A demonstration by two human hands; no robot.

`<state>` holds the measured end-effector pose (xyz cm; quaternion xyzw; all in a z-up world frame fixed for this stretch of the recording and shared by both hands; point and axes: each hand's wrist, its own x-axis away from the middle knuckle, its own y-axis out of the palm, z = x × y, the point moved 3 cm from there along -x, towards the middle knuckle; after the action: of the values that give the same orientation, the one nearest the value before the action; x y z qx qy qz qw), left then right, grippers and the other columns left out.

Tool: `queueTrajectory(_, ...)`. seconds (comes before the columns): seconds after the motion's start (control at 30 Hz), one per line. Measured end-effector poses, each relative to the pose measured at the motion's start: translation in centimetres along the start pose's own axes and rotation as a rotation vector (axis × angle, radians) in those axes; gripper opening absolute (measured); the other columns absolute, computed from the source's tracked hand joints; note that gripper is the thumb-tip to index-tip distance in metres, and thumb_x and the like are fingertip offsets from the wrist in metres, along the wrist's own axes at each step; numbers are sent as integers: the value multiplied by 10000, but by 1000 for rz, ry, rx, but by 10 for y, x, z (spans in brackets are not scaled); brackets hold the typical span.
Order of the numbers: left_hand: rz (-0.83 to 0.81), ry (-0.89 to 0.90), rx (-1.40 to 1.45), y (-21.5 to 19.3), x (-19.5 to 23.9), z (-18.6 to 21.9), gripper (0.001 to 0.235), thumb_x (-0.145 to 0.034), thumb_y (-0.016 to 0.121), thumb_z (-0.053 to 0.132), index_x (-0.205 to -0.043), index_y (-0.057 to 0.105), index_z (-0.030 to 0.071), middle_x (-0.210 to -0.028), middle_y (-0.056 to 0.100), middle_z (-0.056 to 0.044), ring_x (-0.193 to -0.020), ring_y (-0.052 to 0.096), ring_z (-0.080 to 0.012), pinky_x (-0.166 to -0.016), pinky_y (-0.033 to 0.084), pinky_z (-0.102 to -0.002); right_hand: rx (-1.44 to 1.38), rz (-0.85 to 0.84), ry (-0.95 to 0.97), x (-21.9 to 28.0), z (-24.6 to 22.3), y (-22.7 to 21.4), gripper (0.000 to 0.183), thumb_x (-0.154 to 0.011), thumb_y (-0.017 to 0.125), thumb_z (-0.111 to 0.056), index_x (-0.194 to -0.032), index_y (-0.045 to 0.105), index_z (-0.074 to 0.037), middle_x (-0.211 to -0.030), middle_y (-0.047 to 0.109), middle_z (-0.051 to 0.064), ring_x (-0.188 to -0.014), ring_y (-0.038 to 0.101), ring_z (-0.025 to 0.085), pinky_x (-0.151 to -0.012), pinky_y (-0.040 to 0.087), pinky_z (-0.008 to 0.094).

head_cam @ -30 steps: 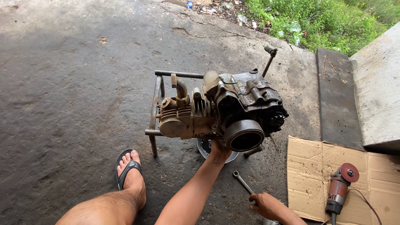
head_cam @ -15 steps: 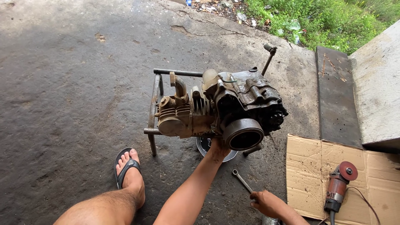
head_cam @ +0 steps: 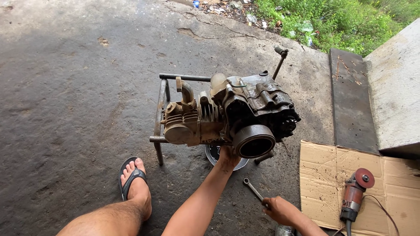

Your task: The person selects a wrench from a bucket of tools and uses it to loosen and remove a bolt from a small engine mounted on a stand. They then use their hands to manipulate and remove a component from the engine casing.

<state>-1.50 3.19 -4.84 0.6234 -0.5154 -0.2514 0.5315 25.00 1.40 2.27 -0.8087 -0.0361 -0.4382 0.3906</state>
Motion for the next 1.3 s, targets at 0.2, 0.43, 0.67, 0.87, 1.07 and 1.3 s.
queueTrajectory(0.2, 181, 6, -238, -23, -9, 7, 570, -1045, 420, 448, -1481, 475, 87, -1425, 595, -165, -1263, 626, -313, -958, 558, -451, -171, 528, -32, 5, -24, -53, 235, -977, 587, -287, -1035, 730, -109, -860, 767, 66, -725, 762, 175, -664, 620, 334)
queueTrajectory(0.43, 150, 34, -233, 1, 1, -2, 494, -1068, 449, 385, -1468, 499, 100, -1396, 623, -117, -1235, 651, -279, -985, 581, -404, -336, 1241, -316, 51, -107, -146, 261, -1032, 573, -223, -1202, 584, -26, -931, 717, 125, -761, 731, 169, -654, 609, 311)
queueTrajectory(0.67, 65, 44, -81, -13, -2, 8, 479, -1100, 484, 310, -1509, 481, 62, -1411, 589, -120, -1243, 625, -274, -1008, 586, -394, -442, 1231, -314, 64, -133, -164, 308, -1015, 614, -185, -1273, 531, -39, -999, 715, 95, -836, 734, 166, -682, 624, 296)
queueTrajectory(0.87, 362, 182, -353, -18, 1, 12, 441, -1077, 440, 318, -1455, 511, 102, -1340, 649, -101, -1175, 670, -256, -971, 602, -379, -461, 1228, -303, 62, -131, -162, 333, -999, 636, -167, -1287, 527, -40, -973, 716, 105, -802, 727, 165, -668, 612, 305)
queueTrajectory(1.07, 739, 529, -1399, -22, 70, 36, 258, -946, 756, 219, -1005, 756, -31, -888, 748, -136, -765, 650, -231, -680, 525, -415, -419, 1229, -306, 63, -132, -162, 358, -994, 642, -152, -1298, 503, -25, -981, 723, 118, -808, 737, 175, -656, 616, 309)
queueTrajectory(1.3, 702, 696, -1764, -7, 96, 53, 166, -869, 795, 208, -910, 769, 49, -794, 772, -80, -703, 709, -165, -666, 575, -328, -443, 1211, -270, 63, -134, -163, 367, -986, 639, -143, -1299, 495, -17, -981, 731, 131, -789, 745, 200, -635, 614, 326)
